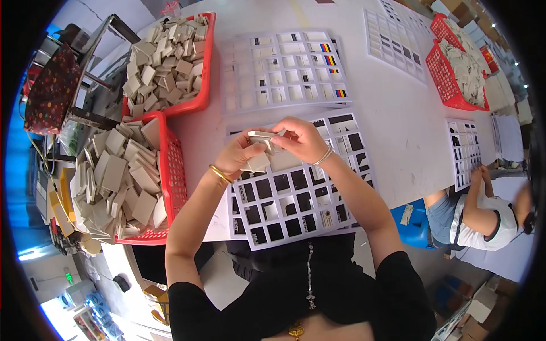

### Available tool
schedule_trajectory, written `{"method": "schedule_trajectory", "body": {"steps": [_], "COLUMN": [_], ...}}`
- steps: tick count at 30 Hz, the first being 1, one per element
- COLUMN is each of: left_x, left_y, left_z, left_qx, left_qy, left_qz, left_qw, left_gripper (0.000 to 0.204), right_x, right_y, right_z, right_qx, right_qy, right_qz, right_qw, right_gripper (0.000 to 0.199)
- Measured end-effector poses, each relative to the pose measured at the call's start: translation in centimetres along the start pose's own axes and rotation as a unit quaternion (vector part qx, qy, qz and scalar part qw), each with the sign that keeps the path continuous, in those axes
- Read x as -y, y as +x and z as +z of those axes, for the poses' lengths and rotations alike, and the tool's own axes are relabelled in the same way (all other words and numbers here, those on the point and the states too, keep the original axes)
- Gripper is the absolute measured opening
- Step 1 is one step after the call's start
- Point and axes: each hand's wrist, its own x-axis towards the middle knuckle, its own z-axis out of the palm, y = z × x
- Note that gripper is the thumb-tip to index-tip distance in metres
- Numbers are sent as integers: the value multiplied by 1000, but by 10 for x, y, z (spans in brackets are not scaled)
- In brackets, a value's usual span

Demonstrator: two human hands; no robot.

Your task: The person picks small rectangular tiles from red baskets and places them into a white grid tray. They handle the tiles one by one, occasionally flipping them over to check the back before inserting them into the compartments. The process is repetitive, focusing on filling the grid slots with the tiles.

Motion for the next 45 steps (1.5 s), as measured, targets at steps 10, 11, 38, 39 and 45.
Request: {"method": "schedule_trajectory", "body": {"steps": [10,11,38,39,45], "left_x": [79,84,147,147,124], "left_y": [-39,-47,-70,-68,-73], "left_z": [-9,-10,-8,-8,2], "left_qx": [-108,-135,-336,-344,-249], "left_qy": [-138,-153,-101,-90,309], "left_qz": [67,74,58,73,94], "left_qw": [982,976,935,932,913], "left_gripper": [25,24,27,28,37], "right_x": [-33,-41,-40,-44,-42], "right_y": [-66,-76,-32,-34,-60], "right_z": [-18,-24,37,37,0], "right_qx": [-93,-86,362,337,90], "right_qy": [14,-7,-308,-310,-348], "right_qz": [187,167,65,30,21], "right_qw": [978,982,877,888,933], "right_gripper": [16,17,24,27,26]}}
